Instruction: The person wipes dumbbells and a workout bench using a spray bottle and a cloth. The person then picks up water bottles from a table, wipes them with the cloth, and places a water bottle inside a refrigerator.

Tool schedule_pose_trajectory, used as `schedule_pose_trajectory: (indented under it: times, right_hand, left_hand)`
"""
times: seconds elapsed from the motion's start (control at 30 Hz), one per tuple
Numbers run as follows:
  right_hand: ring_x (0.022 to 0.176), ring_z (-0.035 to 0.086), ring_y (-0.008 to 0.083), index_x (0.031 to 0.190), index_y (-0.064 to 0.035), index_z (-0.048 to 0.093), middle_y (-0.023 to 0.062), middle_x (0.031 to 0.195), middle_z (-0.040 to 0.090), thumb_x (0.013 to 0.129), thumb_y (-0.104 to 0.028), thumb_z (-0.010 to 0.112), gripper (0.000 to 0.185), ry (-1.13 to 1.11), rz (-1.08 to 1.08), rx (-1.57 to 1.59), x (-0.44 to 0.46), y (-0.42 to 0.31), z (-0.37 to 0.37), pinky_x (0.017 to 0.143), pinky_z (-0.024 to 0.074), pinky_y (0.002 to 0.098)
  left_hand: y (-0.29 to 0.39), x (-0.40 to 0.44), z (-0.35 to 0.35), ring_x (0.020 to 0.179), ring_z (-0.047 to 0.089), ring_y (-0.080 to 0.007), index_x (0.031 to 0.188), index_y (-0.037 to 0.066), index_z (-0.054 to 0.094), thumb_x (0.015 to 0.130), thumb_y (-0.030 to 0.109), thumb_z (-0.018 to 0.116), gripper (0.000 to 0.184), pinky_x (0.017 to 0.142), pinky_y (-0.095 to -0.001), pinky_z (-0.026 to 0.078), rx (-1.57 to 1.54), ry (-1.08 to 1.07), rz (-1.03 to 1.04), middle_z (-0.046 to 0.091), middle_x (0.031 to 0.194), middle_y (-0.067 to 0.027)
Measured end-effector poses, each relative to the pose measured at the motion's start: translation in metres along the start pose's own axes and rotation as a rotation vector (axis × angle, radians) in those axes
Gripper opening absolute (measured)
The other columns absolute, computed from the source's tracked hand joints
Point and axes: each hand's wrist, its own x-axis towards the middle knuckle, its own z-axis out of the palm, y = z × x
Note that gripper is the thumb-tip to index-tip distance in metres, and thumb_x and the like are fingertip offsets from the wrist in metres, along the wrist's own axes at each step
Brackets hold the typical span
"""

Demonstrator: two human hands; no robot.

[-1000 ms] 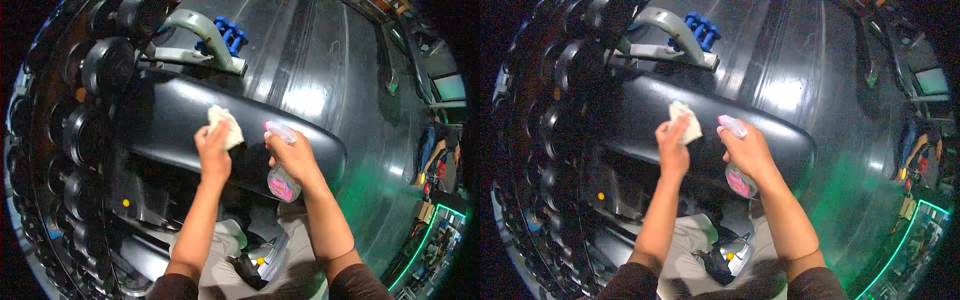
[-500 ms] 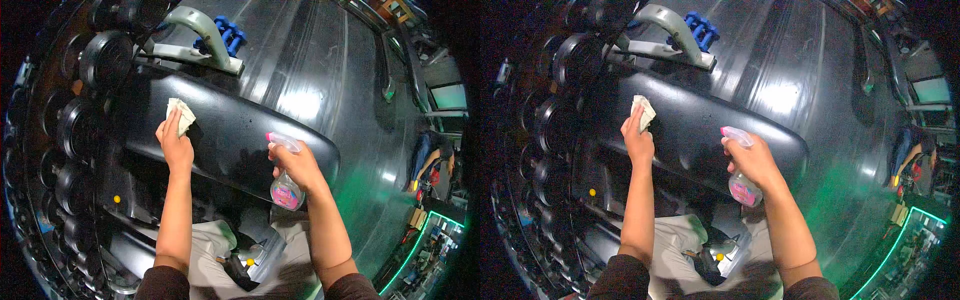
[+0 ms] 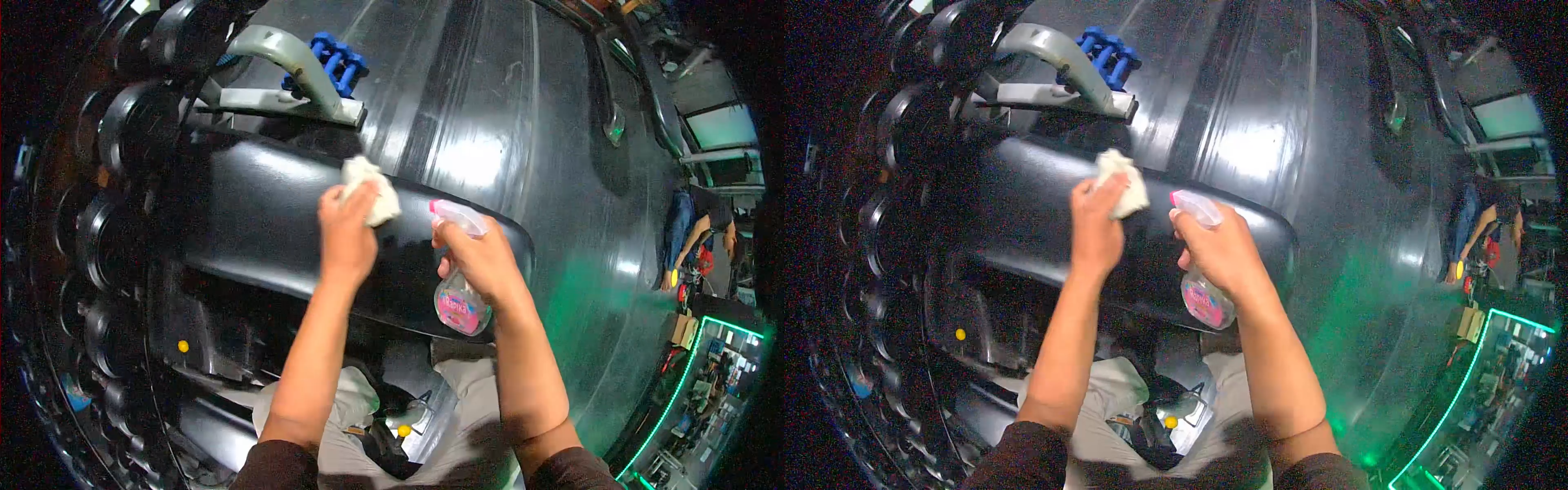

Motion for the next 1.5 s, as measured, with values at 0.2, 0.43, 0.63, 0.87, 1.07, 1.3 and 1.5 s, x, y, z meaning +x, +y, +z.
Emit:
schedule_pose_trajectory:
  times: [0.2, 0.43, 0.63, 0.87, 1.07, 1.3, 1.5]
  right_hand:
    - [0.055, 0.061, 0.0134, 0.099, 0.0014, 0.07, 0.0048, 0.081, 0.067, 0.096, -0.024, 0.067, 0.026, 0.012, -0.028, 0.068, 0.006, 0.005, -0.014, 0.053, 0.0484, 0.0295]
    - [0.057, 0.065, 0.0168, 0.1, 0.0036, 0.069, 0.007, 0.081, 0.067, 0.096, -0.03, 0.066, 0.034, 0.047, -0.006, -0.044, 0.001, 0.014, -0.033, 0.058, 0.0521, 0.0354]
    - [0.058, 0.065, 0.0166, 0.101, 0.0034, 0.069, 0.0068, 0.081, 0.067, 0.096, -0.029, 0.065, 0.033, 0.101, 0.023, -0.057, -0.01, 0.027, -0.05, 0.059, 0.0524, 0.0348]
    - [0.058, 0.065, 0.0165, 0.1, 0.0036, 0.069, 0.0066, 0.081, 0.067, 0.096, -0.029, 0.066, 0.033, 0.102, 0.076, -0.053, -0.012, 0.018, -0.053, 0.058, 0.0522, 0.0339]
    - [0.059, 0.065, 0.0165, 0.102, 0.0043, 0.069, 0.0076, 0.082, 0.067, 0.096, -0.03, 0.066, 0.035, 0.118, 0.022, -0.014, -0.014, 0.025, -0.061, 0.059, 0.0528, 0.0345]
    - [0.059, 0.066, 0.0174, 0.102, 0.0051, 0.069, 0.0082, 0.083, 0.068, 0.096, -0.031, 0.066, 0.037, 0.116, 0.059, -0.029, -0.015, 0.023, -0.067, 0.059, 0.0532, 0.0354]
    - [0.057, 0.065, 0.0169, 0.097, 0.0047, 0.067, 0.0074, 0.081, 0.067, 0.096, -0.031, 0.065, 0.036, 0.125, 0.047, -0.03, -0.009, 0.025, -0.071, 0.059, 0.0525, 0.0352]
  left_hand:
    - [0.028, -0.009, 0.015, 0.122, 0.055, -0.0403, 0.125, 0.009, 0.072, 0.077, -0.012, 0.06, 0.054, 0.108, -0.0467, 0.043, -0.129, -0.106, 0.187, 0.068, 0.135, -0.0086]
    - [-0.033, -0.007, -0.033, 0.128, 0.051, -0.0365, 0.131, 0.009, 0.07, 0.069, -0.025, 0.055, 0.072, 0.113, -0.0424, 0.039, 0.123, 0.097, -0.115, 0.066, 0.143, -0.0073]
    - [-0.008, -0.01, -0.01, 0.128, 0.049, -0.0382, 0.132, 0.007, 0.068, 0.07, -0.024, 0.055, 0.071, 0.116, -0.043, 0.035, 0.095, 0.066, -0.082, 0.064, 0.145, -0.0093]
    - [0.039, -0.021, 0.015, 0.129, 0.049, -0.036, 0.132, 0.013, 0.07, 0.065, -0.024, 0.051, 0.079, 0.116, -0.0419, 0.036, -0.159, -0.121, 0.122, 0.064, 0.146, -0.0027]
    - [-0.005, -0.005, -0.012, 0.123, 0.053, -0.0355, 0.125, 0.01, 0.073, 0.066, -0.024, 0.056, 0.071, 0.112, -0.0413, 0.039, 0.139, 0.068, -0.055, 0.067, 0.141, -0.0058]
    - [0.026, -0.004, 0.016, 0.124, 0.052, -0.0368, 0.126, 0.006, 0.072, 0.067, -0.022, 0.053, 0.068, 0.114, -0.0437, 0.036, -0.019, 0.025, 0.024, 0.067, 0.139, -0.0107]
    - [0.087, -0.013, 0.056, 0.124, 0.051, -0.0389, 0.12, 0.005, 0.073, 0.067, -0.018, 0.062, 0.059, 0.111, -0.0463, 0.04, -0.17, -0.151, 0.121, 0.066, 0.141, -0.0064]
